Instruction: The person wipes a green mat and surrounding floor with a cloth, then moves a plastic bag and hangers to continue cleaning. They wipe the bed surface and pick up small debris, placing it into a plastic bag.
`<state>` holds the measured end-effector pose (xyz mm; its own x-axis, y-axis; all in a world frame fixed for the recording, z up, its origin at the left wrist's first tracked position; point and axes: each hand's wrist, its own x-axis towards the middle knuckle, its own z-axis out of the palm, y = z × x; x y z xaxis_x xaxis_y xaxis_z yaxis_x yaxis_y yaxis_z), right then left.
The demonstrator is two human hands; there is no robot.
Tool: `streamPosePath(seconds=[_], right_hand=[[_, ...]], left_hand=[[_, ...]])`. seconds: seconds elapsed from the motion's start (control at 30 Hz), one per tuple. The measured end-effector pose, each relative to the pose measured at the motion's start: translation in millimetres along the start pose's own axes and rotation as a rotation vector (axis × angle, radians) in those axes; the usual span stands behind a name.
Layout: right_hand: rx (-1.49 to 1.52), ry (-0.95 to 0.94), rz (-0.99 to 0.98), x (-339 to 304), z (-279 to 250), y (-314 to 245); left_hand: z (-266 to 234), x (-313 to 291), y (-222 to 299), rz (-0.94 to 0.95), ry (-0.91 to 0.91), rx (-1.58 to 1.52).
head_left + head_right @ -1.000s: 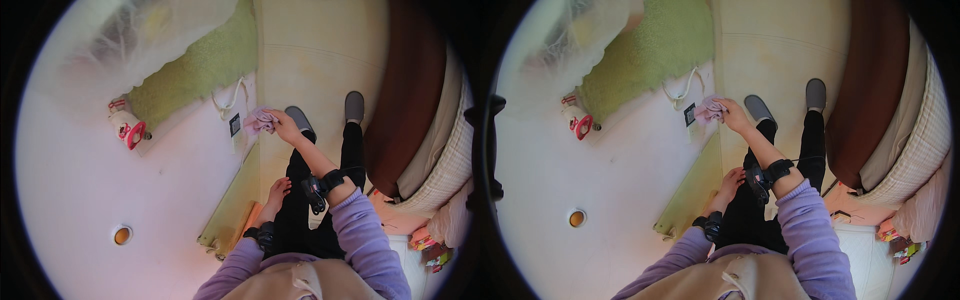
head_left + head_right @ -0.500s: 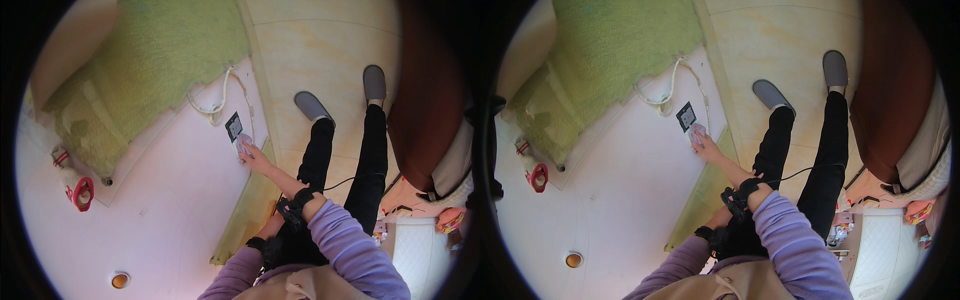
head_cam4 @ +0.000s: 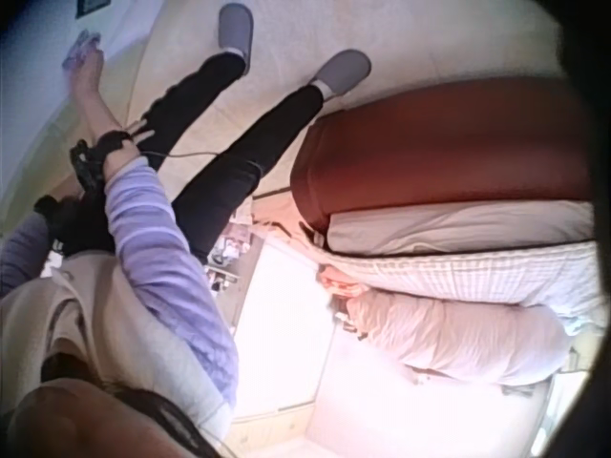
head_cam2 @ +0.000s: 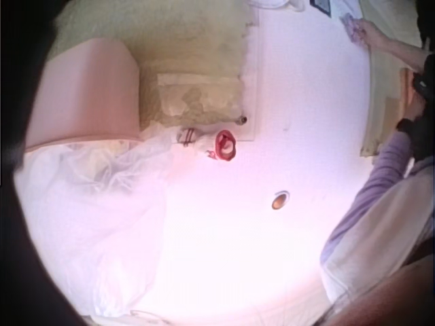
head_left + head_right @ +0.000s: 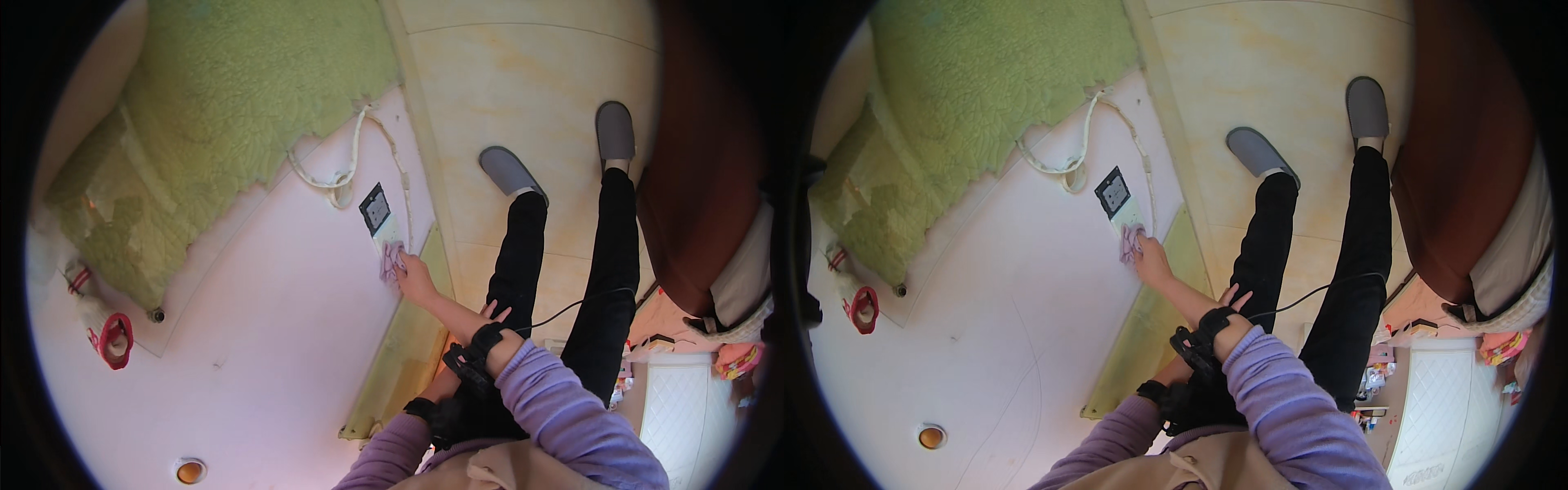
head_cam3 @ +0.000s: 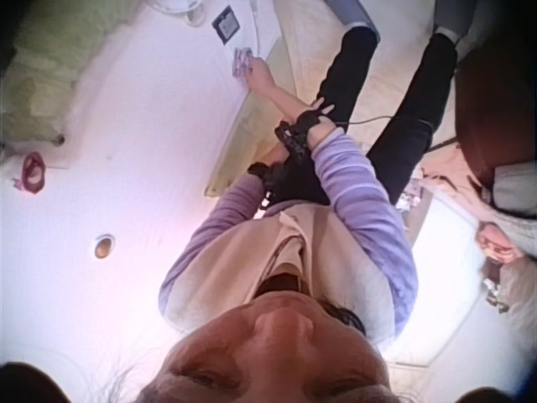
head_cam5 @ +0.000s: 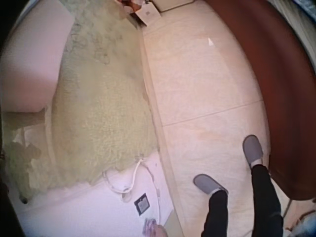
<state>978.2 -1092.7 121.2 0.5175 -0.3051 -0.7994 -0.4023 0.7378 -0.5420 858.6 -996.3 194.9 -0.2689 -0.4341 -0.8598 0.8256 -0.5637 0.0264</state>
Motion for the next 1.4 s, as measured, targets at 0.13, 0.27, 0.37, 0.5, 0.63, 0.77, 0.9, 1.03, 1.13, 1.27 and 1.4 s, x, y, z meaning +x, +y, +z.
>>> streamPosePath(seconds=[0.13, 0.27, 0.37, 0.5, 0.63, 0.77, 0.9, 1.03, 1.13, 1.27, 1.4], right_hand=[[-0.079, 0.098, -0.038, 50, -4, -8], [-0.056, 0.026, -0.081, 46, -8, 9], [-0.141, -0.268, -0.104, 14, -4, 25], [0.208, -0.144, 0.041, 7, -21, 11], [-0.02, 0.363, -0.11, 69, -88, -53], [0.345, 0.275, -0.637, 114, -123, -145], [0.229, 0.333, -0.661, 141, -101, -227], [0.182, 0.369, -0.898, 76, -71, -294], [0.153, 0.16, -1.254, 19, -54, -311], [0.012, 0.227, -1.307, 76, -68, -298], [0.188, 0.333, -0.773, 143, -101, -276]], left_hand=[[4, 2, 0, 0.052, -0.048, -0.262], [-5, 5, -1, -0.011, 0.057, 0.339], [-16, 8, -1, -0.069, 0.105, 0.875], [-20, 11, 6, -0.039, 0.168, 1.004], [0, -6, 20, 0.148, 0.082, 1.192], [11, -10, 28, 0.027, 0.226, 1.441], [3, -7, 24, 0.176, 0.213, 1.244], [-4, -20, 35, 0.075, 0.193, 1.069], [1, -21, 44, 0.054, 0.166, 1.022], [9, -18, 54, 0.045, 0.15, 0.973], [14, -12, 59, 0.051, 0.131, 0.909]])
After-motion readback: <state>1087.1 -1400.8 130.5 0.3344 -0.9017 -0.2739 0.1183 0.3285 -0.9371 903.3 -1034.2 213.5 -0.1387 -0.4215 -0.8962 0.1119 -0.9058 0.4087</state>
